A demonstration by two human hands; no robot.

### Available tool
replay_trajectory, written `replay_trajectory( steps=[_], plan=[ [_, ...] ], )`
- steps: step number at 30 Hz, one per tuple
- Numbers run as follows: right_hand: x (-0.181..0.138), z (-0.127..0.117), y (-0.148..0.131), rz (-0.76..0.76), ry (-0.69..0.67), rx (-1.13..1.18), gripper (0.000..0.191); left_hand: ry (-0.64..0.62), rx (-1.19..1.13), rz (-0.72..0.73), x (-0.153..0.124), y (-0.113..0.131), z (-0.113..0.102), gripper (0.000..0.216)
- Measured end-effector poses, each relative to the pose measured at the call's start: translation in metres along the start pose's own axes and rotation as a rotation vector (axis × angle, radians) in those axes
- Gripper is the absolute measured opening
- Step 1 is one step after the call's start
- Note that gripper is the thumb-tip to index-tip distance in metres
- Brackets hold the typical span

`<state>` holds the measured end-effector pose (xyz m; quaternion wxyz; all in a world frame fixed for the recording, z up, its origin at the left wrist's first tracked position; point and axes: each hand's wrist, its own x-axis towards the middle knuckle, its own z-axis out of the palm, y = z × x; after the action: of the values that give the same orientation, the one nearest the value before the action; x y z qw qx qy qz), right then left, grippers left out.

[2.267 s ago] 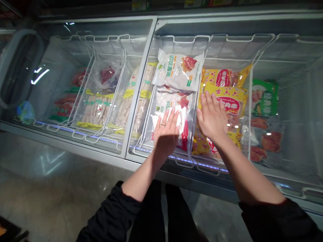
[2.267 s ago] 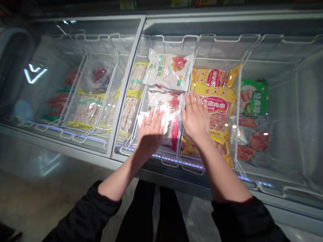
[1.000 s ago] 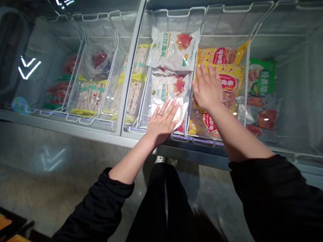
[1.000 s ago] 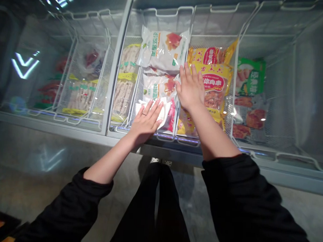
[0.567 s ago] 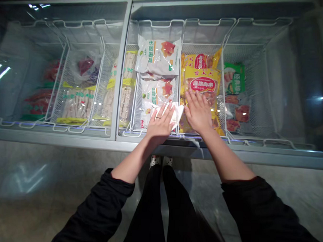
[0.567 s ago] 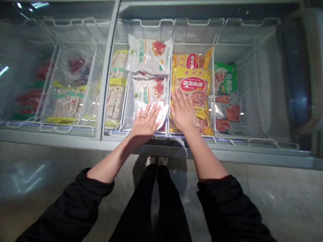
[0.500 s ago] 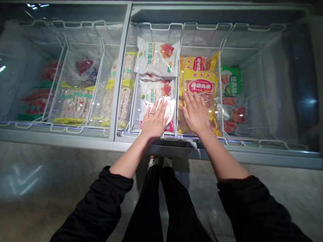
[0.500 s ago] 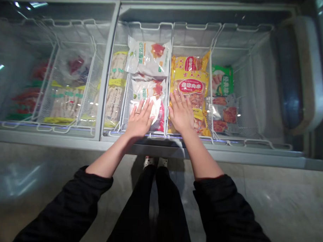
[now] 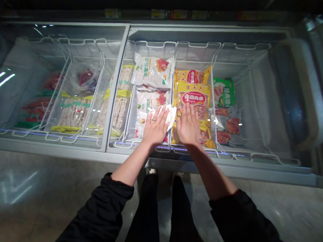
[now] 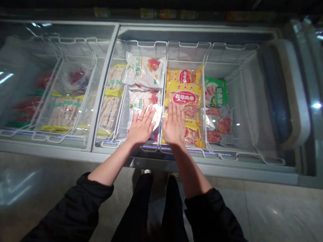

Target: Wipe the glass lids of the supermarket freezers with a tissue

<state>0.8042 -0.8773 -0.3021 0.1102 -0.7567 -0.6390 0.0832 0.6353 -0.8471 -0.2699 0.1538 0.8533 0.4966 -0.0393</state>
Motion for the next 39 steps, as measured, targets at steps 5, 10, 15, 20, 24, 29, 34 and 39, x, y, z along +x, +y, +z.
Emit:
replay_trajectory(
  steps=[5,10,15,20,24,29,34,39],
  plan=[
    [0.001,0.004,0.001,0.006,0.027,0.08,0.075,0.02,0.026,-0.119,-0.025,0.02,0.01,0.065],
    [-0.001,0.005,0.005,-0.002,0.005,0.152,0.07,-0.009,0.039,0.035,0.027,0.025,-0.001,0.063],
    [0.0,-0.001,0.014,-0.021,-0.009,0.2,0.066,0.095,0.018,-0.102,0.061,0.019,-0.011,0.064],
    [0.031,-0.013,0.038,-0.051,-0.004,0.228,0.066,0.061,0.053,-0.062,0.03,0.054,0.012,0.061],
    [0.049,-0.013,0.047,-0.012,0.011,0.201,0.065,0.031,0.065,0.094,0.058,0.057,0.009,0.059],
    [0.044,-0.007,0.046,-0.015,0.034,0.195,0.067,0.109,0.021,-0.067,0.098,0.029,-0.014,0.062],
    [0.041,-0.007,0.044,-0.046,0.022,0.18,0.07,0.08,0.054,-0.166,0.055,0.043,-0.003,0.063],
    [0.042,-0.004,0.042,-0.045,0.049,0.214,0.068,0.03,0.089,-0.049,0.07,0.048,-0.006,0.062]
  ],
)
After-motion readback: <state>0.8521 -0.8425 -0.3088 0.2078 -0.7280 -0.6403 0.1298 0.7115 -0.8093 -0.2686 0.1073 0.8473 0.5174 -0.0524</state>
